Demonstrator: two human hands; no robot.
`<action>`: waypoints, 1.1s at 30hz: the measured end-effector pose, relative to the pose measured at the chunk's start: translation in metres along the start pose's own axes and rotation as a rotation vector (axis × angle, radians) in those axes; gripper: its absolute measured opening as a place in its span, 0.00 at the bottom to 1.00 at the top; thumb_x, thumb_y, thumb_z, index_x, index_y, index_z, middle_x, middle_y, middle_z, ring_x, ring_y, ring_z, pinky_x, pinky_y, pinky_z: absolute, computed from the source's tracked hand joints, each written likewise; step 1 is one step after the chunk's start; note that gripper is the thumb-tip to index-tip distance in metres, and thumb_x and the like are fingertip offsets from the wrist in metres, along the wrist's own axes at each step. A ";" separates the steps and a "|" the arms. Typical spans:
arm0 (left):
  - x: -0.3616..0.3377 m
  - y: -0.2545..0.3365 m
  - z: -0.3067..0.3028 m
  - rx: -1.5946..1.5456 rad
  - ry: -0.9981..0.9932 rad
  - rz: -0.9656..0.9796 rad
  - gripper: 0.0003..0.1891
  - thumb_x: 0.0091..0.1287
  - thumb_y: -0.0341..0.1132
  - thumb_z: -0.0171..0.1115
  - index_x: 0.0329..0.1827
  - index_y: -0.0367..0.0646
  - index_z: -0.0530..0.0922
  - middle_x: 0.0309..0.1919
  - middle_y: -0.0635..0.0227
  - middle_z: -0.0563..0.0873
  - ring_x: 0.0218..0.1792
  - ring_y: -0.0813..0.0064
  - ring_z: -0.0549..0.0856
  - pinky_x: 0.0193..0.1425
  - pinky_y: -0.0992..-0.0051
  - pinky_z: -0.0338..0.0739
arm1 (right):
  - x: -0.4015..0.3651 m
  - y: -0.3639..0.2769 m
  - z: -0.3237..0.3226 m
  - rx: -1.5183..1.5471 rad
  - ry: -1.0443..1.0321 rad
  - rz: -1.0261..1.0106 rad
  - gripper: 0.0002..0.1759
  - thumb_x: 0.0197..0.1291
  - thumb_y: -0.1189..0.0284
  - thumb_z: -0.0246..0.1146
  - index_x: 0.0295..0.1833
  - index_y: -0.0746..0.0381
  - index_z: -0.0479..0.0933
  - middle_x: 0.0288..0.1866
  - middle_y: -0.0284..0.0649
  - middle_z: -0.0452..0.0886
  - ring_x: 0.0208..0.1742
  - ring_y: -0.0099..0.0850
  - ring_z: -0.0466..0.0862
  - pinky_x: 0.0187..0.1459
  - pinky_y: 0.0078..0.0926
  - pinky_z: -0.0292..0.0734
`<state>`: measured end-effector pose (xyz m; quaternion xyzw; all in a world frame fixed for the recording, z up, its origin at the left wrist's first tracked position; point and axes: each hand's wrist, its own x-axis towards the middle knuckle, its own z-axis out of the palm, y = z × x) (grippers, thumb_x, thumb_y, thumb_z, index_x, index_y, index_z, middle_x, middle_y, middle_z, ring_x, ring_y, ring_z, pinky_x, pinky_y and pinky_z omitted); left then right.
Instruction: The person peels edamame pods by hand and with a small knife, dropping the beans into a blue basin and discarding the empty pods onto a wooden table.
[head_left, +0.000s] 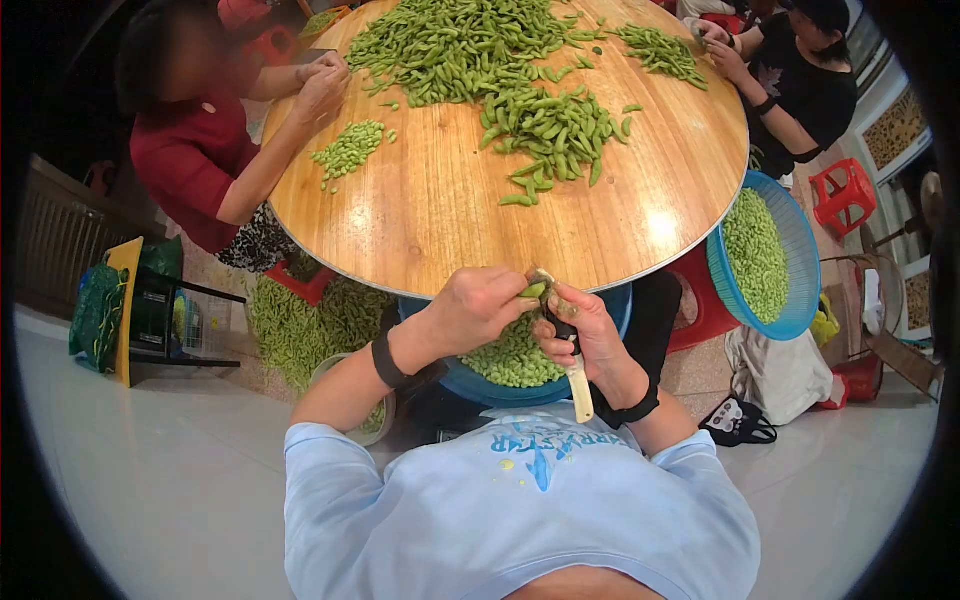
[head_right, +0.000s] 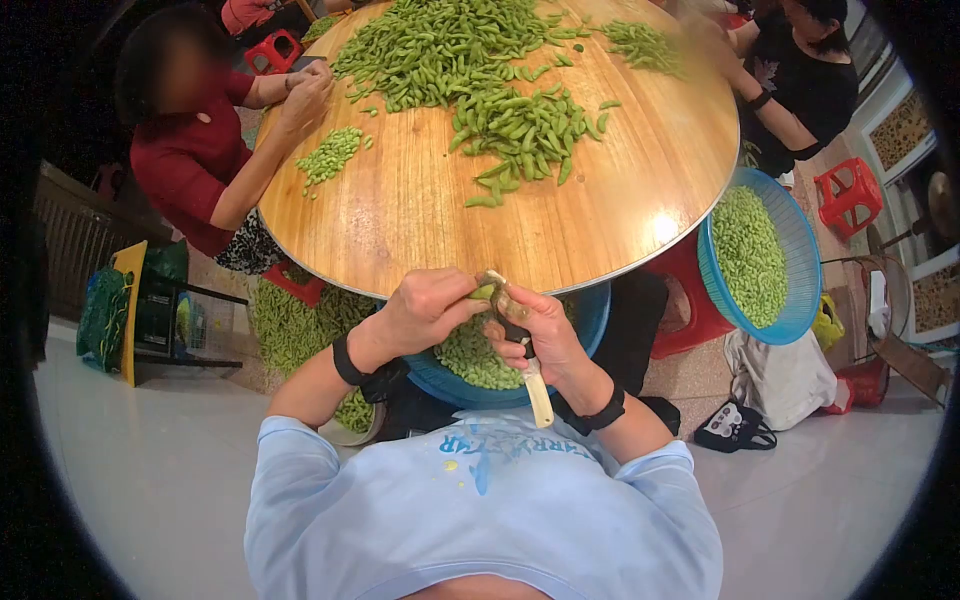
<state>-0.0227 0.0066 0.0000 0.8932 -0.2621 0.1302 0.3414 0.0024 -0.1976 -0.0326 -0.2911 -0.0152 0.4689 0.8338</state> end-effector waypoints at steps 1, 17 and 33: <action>0.000 -0.002 -0.001 -0.103 0.000 -0.004 0.05 0.59 0.28 0.66 0.34 0.36 0.79 0.21 0.63 0.76 0.23 0.71 0.80 0.25 0.73 0.72 | 0.000 0.002 0.000 0.003 -0.019 -0.006 0.18 0.71 0.68 0.54 0.64 0.58 0.71 0.28 0.39 0.74 0.18 0.19 0.67 0.15 0.13 0.62; -0.009 0.013 0.019 -0.293 -0.011 -0.277 0.05 0.67 0.27 0.55 0.41 0.34 0.75 0.26 0.53 0.78 0.26 0.55 0.79 0.31 0.66 0.73 | 0.016 0.010 -0.008 -1.424 0.284 -1.030 0.19 0.53 0.84 0.64 0.52 0.72 0.72 0.34 0.49 0.80 0.30 0.38 0.83 0.32 0.29 0.78; -0.015 0.020 0.018 -0.325 -0.005 -0.297 0.05 0.59 0.27 0.55 0.30 0.33 0.72 0.22 0.50 0.74 0.25 0.51 0.78 0.29 0.61 0.71 | 0.004 0.003 -0.007 -1.444 0.181 -0.786 0.16 0.50 0.82 0.63 0.46 0.69 0.74 0.29 0.47 0.77 0.27 0.42 0.80 0.28 0.31 0.74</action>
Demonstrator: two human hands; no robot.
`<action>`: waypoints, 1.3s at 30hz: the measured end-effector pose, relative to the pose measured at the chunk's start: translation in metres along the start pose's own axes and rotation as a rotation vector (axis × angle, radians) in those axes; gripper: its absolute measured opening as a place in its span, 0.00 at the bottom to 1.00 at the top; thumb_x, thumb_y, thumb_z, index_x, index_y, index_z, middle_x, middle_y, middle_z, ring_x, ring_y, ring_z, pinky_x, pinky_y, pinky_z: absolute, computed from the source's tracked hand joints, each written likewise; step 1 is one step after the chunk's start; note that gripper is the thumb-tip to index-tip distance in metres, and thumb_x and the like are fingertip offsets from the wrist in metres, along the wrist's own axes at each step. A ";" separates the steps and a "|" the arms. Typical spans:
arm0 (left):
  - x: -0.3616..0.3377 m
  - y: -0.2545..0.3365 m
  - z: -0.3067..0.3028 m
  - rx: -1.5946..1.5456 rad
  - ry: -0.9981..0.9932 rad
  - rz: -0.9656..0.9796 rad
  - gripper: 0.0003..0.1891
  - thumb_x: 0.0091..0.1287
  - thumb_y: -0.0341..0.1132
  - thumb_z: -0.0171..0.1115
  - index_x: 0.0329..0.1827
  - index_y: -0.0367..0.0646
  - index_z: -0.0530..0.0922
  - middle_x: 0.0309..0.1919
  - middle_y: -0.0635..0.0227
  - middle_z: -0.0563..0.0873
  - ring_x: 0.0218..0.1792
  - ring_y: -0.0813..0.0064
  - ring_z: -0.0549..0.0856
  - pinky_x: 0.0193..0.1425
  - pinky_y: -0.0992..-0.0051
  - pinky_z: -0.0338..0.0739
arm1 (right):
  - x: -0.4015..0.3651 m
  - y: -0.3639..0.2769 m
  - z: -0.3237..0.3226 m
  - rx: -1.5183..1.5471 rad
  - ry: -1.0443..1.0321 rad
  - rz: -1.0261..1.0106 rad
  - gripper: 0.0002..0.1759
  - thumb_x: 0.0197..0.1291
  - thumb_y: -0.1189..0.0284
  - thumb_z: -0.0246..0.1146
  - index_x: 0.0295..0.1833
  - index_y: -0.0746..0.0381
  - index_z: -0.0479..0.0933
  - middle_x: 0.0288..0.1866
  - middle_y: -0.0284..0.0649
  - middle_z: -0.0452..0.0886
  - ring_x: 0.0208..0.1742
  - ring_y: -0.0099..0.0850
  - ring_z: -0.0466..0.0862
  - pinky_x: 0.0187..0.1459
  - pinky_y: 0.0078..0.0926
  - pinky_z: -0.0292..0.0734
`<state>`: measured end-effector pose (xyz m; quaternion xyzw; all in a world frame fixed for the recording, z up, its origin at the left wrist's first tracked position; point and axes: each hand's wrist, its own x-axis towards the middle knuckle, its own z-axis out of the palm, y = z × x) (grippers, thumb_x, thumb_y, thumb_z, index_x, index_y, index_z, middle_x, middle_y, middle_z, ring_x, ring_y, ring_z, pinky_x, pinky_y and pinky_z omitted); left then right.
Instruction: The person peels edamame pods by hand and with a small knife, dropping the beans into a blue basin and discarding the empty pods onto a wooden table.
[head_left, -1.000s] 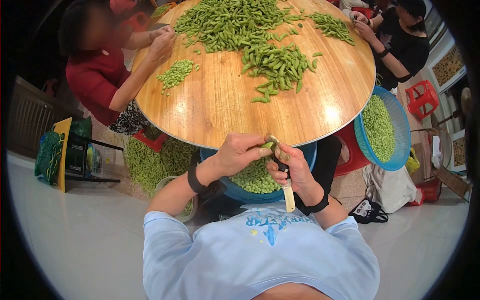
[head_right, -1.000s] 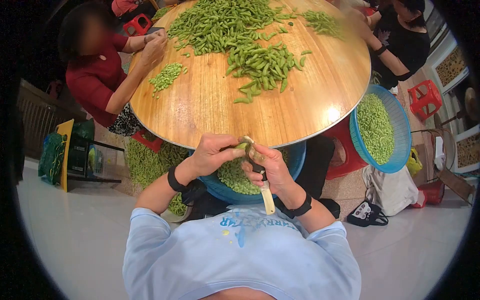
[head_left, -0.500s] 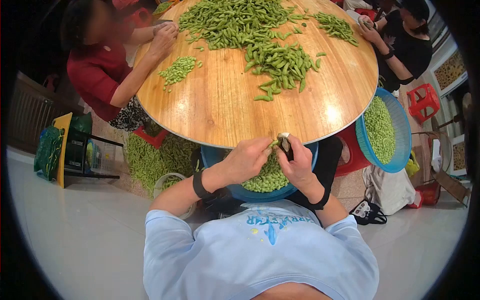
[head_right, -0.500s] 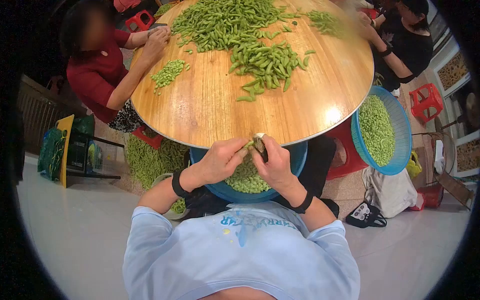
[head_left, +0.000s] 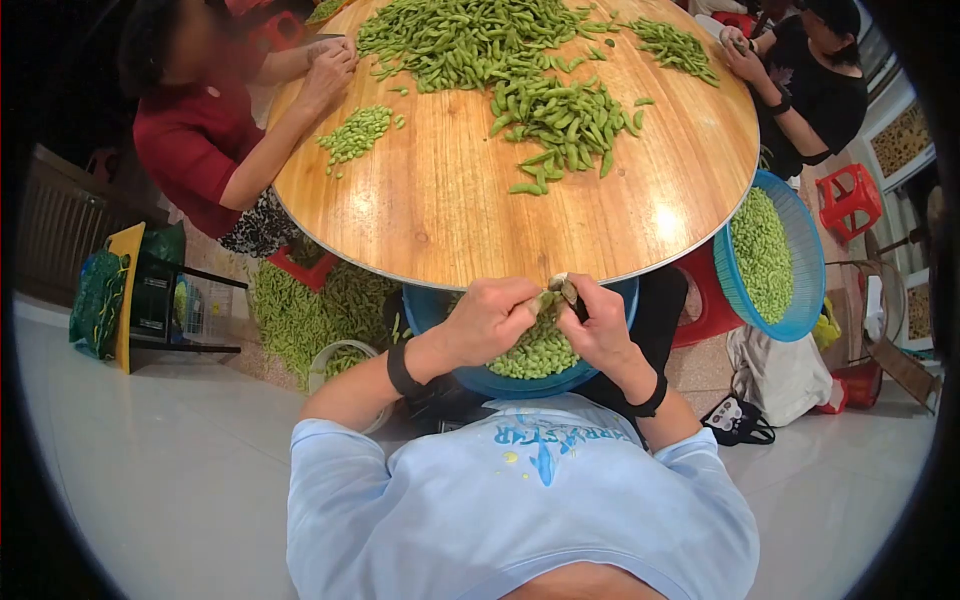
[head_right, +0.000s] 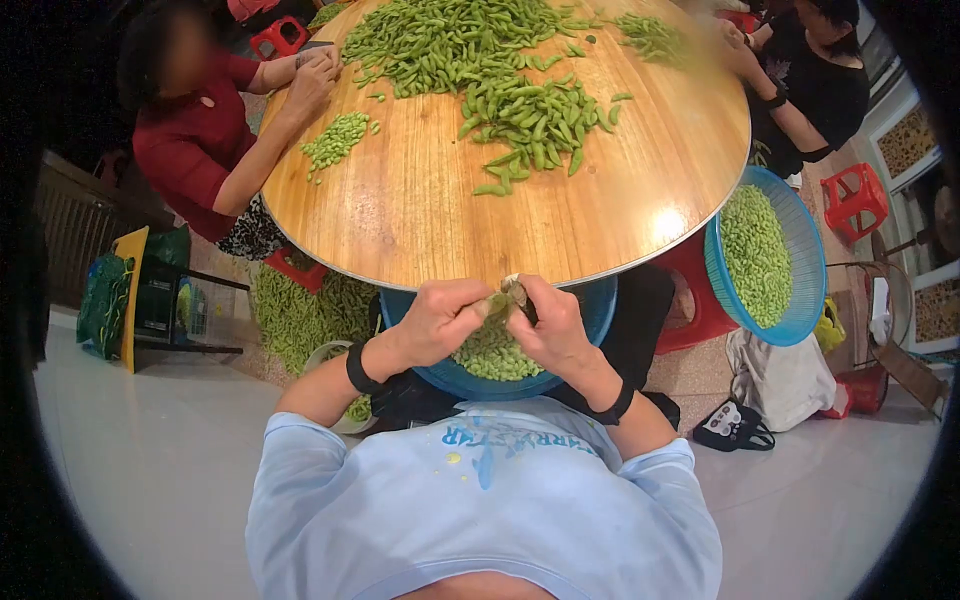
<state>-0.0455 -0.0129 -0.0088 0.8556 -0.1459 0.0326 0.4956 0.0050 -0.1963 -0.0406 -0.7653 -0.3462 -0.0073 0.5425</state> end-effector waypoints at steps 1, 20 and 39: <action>0.001 0.000 0.000 -0.081 0.009 -0.085 0.06 0.59 0.28 0.55 0.29 0.32 0.74 0.22 0.50 0.74 0.24 0.53 0.78 0.29 0.62 0.71 | 0.000 -0.002 0.000 0.076 -0.020 0.046 0.15 0.50 0.82 0.62 0.46 0.69 0.74 0.28 0.47 0.76 0.27 0.41 0.80 0.27 0.30 0.73; -0.007 -0.028 0.034 -0.203 -0.027 -0.289 0.10 0.57 0.21 0.48 0.37 0.32 0.78 0.25 0.62 0.81 0.24 0.76 0.77 0.28 0.73 0.73 | -0.011 0.007 0.000 -0.026 -0.078 0.039 0.12 0.49 0.83 0.62 0.42 0.69 0.73 0.27 0.48 0.75 0.25 0.39 0.78 0.28 0.31 0.74; 0.008 -0.010 -0.072 0.612 -0.166 0.080 0.03 0.60 0.27 0.57 0.32 0.36 0.77 0.26 0.53 0.79 0.31 0.49 0.81 0.36 0.57 0.76 | -0.024 0.000 0.011 0.572 -0.349 0.571 0.10 0.67 0.69 0.56 0.42 0.66 0.78 0.30 0.33 0.80 0.20 0.17 0.72 0.20 0.16 0.68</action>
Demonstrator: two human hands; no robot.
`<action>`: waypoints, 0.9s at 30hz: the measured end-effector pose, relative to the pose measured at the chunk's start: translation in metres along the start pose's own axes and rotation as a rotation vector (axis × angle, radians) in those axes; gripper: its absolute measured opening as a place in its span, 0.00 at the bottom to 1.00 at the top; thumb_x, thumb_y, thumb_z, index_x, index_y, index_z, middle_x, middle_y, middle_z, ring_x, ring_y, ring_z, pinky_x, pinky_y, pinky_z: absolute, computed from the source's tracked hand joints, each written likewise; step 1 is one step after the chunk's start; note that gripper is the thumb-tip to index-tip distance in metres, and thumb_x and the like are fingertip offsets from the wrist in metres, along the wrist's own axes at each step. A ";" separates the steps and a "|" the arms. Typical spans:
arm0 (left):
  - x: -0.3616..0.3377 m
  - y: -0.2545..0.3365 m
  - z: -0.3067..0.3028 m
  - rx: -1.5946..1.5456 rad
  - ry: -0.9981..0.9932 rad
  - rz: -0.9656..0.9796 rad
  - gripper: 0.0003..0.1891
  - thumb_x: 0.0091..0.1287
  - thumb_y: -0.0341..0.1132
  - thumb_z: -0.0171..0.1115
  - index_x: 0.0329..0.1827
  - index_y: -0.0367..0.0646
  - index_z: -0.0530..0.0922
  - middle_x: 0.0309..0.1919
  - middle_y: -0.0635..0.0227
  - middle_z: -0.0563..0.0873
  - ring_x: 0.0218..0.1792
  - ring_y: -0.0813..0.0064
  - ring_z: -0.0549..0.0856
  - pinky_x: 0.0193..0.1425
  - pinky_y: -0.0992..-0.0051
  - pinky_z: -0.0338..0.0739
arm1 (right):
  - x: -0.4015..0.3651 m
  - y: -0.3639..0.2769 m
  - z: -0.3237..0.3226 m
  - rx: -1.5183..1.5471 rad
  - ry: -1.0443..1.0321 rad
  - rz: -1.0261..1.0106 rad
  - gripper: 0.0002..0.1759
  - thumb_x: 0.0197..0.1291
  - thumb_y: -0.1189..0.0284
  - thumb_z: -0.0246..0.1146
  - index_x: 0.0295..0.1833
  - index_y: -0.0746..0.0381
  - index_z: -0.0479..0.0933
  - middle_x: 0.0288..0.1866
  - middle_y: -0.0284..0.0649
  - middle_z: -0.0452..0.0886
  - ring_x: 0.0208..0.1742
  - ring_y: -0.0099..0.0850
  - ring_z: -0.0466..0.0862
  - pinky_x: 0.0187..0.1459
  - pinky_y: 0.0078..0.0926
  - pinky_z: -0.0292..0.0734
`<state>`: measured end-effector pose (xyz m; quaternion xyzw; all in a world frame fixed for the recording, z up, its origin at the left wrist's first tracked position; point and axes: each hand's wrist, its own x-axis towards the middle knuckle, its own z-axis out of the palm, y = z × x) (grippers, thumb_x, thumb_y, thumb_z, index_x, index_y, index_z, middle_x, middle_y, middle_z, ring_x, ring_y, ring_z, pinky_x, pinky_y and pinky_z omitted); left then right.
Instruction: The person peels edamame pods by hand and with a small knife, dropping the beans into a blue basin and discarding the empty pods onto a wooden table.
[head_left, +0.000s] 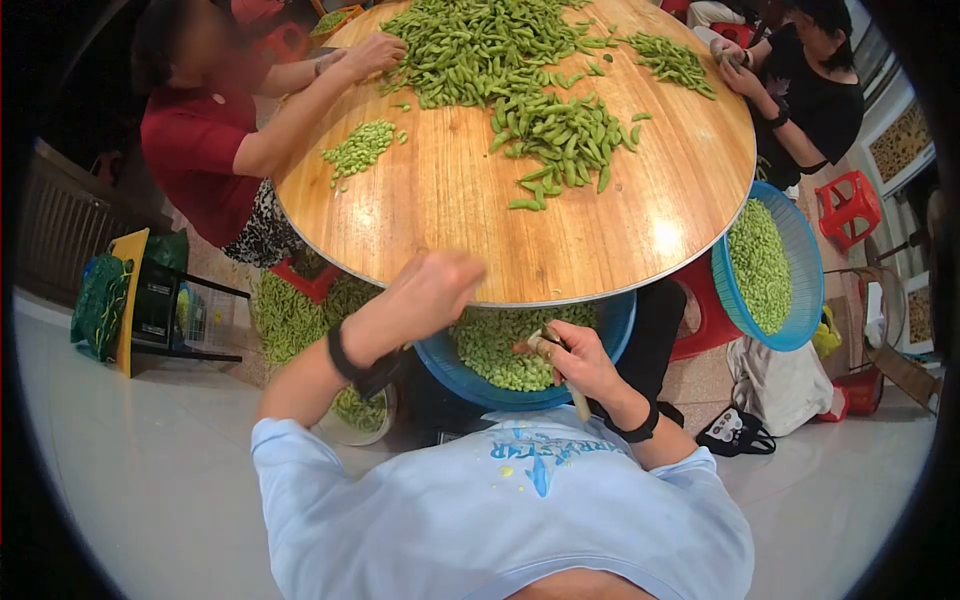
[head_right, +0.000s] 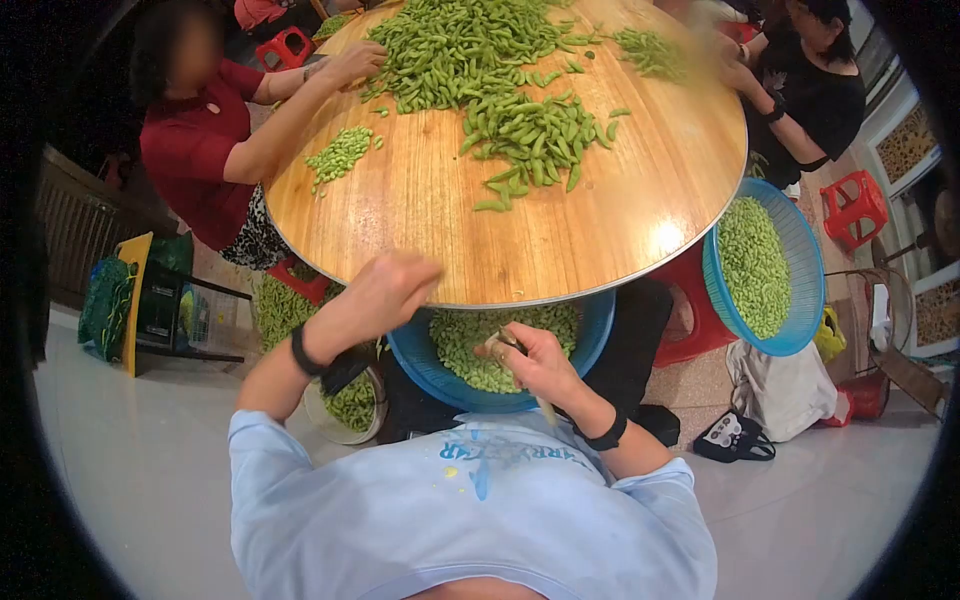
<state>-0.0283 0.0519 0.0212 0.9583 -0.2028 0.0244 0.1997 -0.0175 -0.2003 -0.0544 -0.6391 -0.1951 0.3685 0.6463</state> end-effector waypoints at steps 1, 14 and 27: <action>0.021 -0.008 0.010 -0.035 0.161 0.008 0.04 0.61 0.28 0.59 0.36 0.37 0.77 0.28 0.54 0.78 0.33 0.50 0.79 0.38 0.59 0.75 | 0.000 0.000 0.001 -0.005 0.002 -0.006 0.10 0.67 0.69 0.56 0.42 0.66 0.78 0.30 0.33 0.80 0.20 0.17 0.72 0.20 0.16 0.68; 0.078 -0.022 0.046 -0.715 0.100 -0.290 0.08 0.69 0.32 0.57 0.44 0.36 0.77 0.28 0.65 0.80 0.24 0.72 0.79 0.28 0.74 0.74 | -0.001 0.013 0.003 0.535 0.117 -0.110 0.16 0.73 0.68 0.48 0.60 0.65 0.69 0.28 0.37 0.74 0.19 0.19 0.69 0.18 0.13 0.60; 0.023 0.023 0.052 -1.422 -0.058 -0.449 0.09 0.72 0.35 0.57 0.45 0.38 0.76 0.26 0.75 0.78 0.21 0.89 0.74 0.20 0.87 0.65 | 0.015 -0.013 0.000 0.520 0.058 -0.207 0.24 0.74 0.70 0.46 0.73 0.63 0.59 0.31 0.37 0.75 0.22 0.20 0.73 0.20 0.14 0.66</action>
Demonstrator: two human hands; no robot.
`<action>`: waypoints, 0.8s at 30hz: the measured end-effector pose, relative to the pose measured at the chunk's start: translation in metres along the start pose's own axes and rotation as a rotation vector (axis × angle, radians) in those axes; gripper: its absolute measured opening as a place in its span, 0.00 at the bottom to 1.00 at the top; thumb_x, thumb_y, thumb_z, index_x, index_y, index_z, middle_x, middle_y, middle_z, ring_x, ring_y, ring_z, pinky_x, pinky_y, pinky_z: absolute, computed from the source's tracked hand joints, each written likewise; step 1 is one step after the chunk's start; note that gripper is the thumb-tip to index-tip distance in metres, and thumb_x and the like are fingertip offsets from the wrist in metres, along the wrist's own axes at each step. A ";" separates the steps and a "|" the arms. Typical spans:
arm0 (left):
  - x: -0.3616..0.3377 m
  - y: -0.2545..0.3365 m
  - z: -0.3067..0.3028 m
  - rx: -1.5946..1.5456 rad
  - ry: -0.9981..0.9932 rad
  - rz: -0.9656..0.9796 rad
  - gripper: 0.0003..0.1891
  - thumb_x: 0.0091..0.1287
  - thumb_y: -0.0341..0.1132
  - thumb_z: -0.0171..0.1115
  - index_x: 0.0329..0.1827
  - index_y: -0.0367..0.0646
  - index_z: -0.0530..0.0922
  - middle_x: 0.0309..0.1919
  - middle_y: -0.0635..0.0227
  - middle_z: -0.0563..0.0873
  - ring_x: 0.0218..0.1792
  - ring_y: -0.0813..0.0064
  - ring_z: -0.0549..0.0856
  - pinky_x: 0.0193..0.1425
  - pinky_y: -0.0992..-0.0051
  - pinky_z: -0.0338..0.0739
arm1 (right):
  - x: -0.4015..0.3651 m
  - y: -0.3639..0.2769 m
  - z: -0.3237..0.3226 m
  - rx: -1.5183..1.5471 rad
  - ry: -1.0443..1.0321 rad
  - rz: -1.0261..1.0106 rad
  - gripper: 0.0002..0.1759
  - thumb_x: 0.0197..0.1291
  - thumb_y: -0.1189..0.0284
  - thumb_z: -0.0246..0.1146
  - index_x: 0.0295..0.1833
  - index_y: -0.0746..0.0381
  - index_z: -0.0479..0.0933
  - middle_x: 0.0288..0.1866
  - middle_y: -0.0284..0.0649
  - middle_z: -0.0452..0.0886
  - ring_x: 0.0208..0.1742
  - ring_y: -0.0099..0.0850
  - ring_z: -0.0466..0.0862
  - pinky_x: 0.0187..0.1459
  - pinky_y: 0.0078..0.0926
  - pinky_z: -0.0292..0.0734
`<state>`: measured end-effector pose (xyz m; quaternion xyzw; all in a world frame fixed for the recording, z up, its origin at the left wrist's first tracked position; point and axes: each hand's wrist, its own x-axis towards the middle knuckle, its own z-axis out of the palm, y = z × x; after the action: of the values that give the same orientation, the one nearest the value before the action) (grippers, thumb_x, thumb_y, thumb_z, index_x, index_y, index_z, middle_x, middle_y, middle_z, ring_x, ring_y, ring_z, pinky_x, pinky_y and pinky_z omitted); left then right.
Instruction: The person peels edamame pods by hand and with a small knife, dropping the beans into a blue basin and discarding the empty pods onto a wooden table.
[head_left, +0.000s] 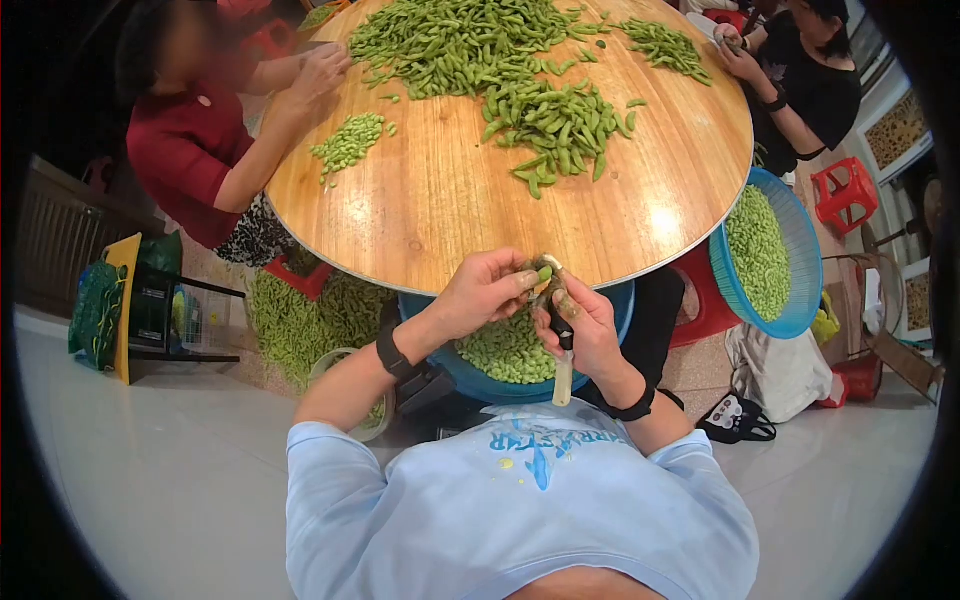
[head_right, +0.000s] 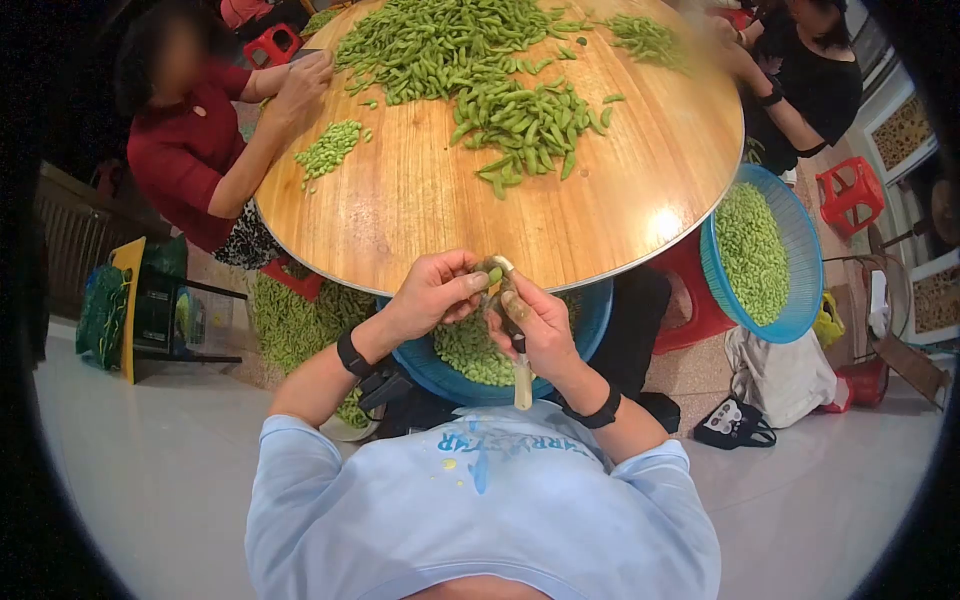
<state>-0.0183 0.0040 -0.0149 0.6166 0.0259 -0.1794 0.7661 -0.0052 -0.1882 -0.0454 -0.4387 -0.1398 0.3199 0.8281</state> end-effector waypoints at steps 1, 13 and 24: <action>0.000 0.000 0.000 0.038 0.010 0.017 0.08 0.72 0.35 0.57 0.45 0.38 0.76 0.26 0.76 0.77 0.22 0.90 0.73 0.22 0.87 0.65 | 0.000 0.001 0.001 0.033 0.004 0.004 0.24 0.74 0.70 0.46 0.73 0.62 0.59 0.31 0.37 0.75 0.21 0.20 0.71 0.20 0.15 0.65; -0.003 -0.005 0.000 -0.088 -0.001 0.037 0.08 0.72 0.32 0.54 0.47 0.38 0.76 0.26 0.75 0.78 0.23 0.88 0.73 0.24 0.85 0.66 | 0.001 0.003 -0.001 -0.022 -0.008 -0.079 0.23 0.73 0.73 0.49 0.71 0.64 0.63 0.31 0.37 0.74 0.20 0.19 0.68 0.20 0.14 0.63; -0.002 -0.002 0.000 0.540 0.024 0.577 0.10 0.62 0.28 0.65 0.44 0.37 0.76 0.30 0.64 0.80 0.22 0.72 0.77 0.24 0.73 0.72 | -0.001 -0.005 -0.002 0.219 0.033 0.081 0.20 0.72 0.73 0.51 0.66 0.63 0.68 0.31 0.40 0.76 0.21 0.20 0.69 0.19 0.15 0.65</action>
<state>-0.0202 0.0040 -0.0159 0.7799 -0.1874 0.0501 0.5951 -0.0023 -0.1923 -0.0423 -0.3558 -0.0727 0.3591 0.8597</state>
